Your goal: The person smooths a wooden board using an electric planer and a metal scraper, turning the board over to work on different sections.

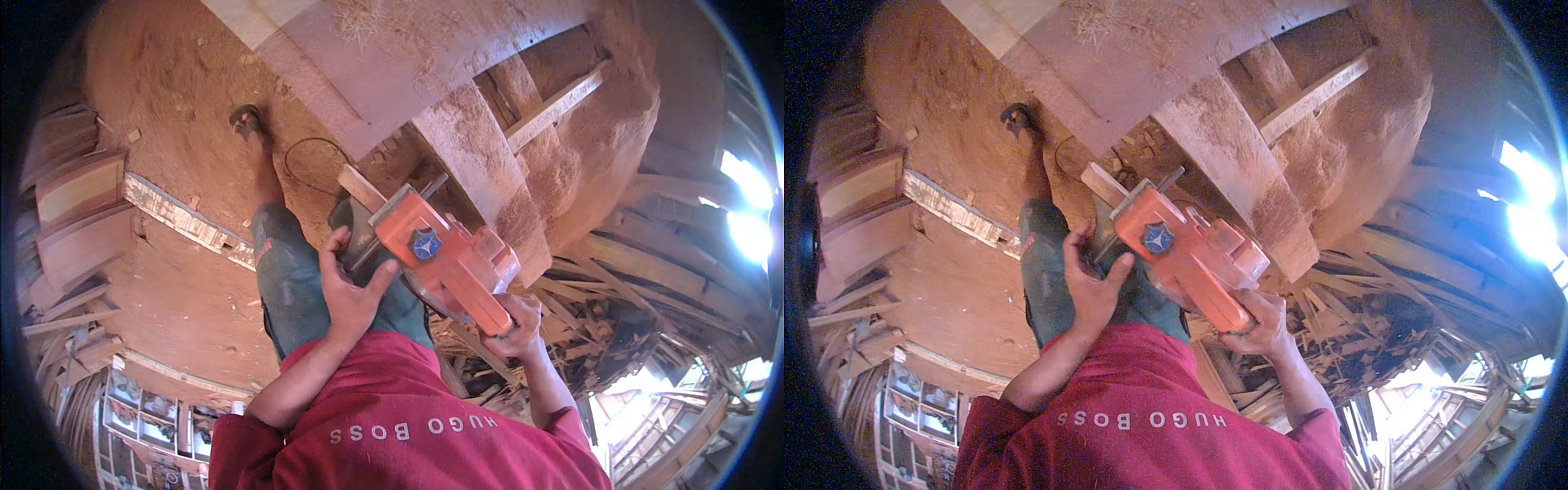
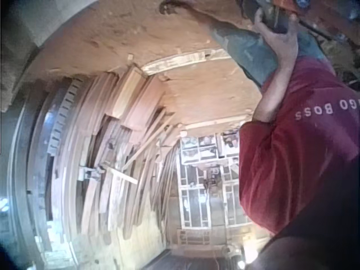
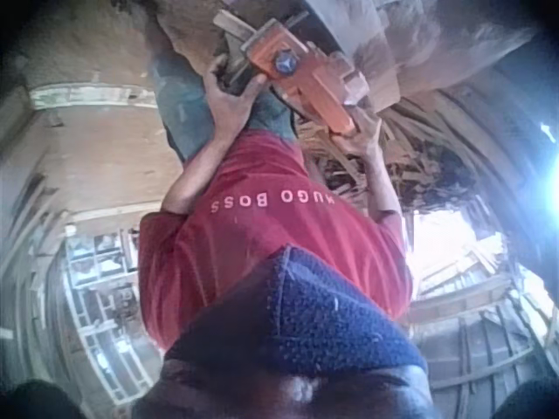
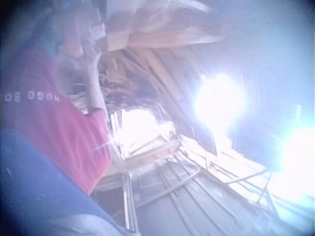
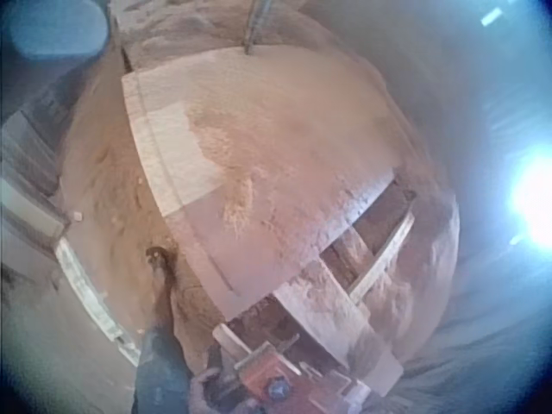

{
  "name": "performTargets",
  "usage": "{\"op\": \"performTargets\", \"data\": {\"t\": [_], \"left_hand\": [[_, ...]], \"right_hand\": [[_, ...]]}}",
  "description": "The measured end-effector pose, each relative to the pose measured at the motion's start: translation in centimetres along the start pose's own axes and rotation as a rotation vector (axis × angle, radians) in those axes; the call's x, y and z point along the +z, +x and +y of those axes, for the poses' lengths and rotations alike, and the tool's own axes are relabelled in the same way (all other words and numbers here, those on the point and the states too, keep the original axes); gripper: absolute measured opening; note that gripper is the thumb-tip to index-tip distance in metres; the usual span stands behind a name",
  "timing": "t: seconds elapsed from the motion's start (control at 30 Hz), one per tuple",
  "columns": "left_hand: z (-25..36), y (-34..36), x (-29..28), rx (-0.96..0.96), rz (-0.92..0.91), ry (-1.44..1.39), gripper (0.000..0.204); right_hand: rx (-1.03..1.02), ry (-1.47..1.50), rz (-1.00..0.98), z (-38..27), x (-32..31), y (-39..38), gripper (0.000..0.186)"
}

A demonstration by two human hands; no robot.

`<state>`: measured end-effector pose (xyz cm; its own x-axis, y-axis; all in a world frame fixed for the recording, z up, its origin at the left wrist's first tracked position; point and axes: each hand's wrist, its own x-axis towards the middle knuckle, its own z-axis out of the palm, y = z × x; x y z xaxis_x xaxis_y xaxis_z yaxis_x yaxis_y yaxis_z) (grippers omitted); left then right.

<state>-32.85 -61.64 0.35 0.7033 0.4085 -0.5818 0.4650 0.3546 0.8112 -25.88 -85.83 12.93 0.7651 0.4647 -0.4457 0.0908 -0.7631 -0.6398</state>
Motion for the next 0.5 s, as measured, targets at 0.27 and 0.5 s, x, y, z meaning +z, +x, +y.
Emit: {"op": "performTargets", "data": {"t": [0.27, 0.5], "left_hand": [[2.2, 4.1, -2.0, 0.152, 0.048, 0.287, 0.075], [3.4, 9.9, -3.0, 0.245, 0.136, 0.349, 0.082]], "right_hand": [[-0.113, 0.123, 0.047, -1.7, 2.4, 4.4, 0.047], [-0.12, 0.122, 0.123, -2.4, 5.3, 9.0, 0.048]]}}
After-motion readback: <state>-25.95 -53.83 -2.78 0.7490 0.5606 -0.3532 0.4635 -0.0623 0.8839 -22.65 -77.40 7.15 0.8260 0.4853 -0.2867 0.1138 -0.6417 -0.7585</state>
